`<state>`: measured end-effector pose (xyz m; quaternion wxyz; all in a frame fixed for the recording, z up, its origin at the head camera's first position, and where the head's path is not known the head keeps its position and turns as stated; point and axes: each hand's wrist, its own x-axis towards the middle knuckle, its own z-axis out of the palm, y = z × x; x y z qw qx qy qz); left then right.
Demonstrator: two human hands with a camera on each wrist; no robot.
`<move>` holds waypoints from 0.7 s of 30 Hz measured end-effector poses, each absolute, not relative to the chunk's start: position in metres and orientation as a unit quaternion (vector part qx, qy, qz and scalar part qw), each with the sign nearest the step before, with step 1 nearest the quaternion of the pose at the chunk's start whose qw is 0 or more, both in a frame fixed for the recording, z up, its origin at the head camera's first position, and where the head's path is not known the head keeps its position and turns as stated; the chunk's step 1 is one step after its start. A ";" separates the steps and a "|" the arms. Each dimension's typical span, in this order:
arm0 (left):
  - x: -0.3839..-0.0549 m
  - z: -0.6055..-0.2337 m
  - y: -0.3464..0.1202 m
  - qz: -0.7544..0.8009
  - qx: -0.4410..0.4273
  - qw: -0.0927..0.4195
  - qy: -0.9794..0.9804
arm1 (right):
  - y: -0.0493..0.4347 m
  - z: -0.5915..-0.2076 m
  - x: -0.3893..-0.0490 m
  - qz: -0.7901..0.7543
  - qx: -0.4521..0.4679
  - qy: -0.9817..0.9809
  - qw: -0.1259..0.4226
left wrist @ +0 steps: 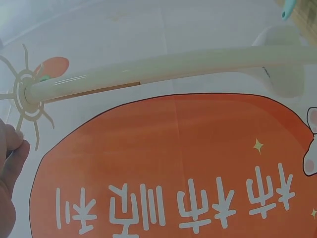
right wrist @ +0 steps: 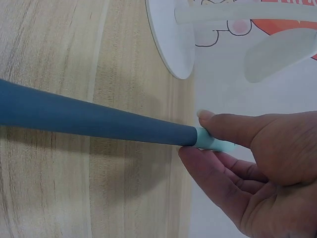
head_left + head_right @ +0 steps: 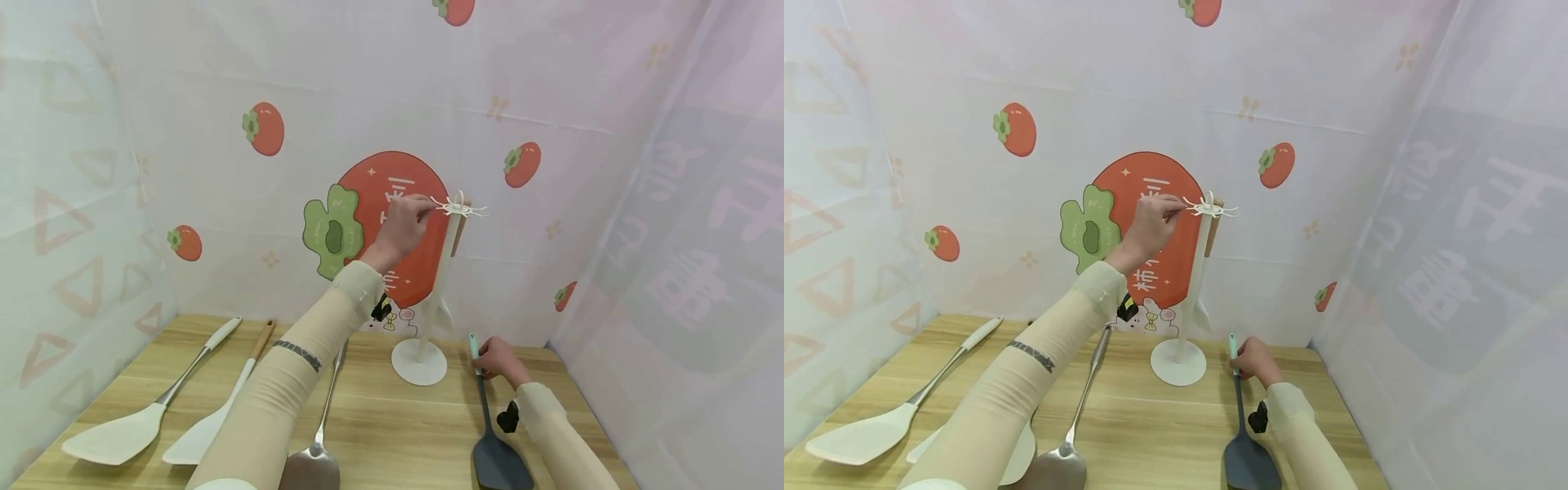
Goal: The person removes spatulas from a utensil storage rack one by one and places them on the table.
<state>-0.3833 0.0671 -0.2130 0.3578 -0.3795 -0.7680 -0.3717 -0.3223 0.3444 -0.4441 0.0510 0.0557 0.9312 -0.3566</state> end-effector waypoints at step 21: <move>-0.384 -0.216 0.065 -0.390 -0.369 0.361 -0.762 | 0.351 -0.463 -0.314 -0.326 0.052 0.941 0.070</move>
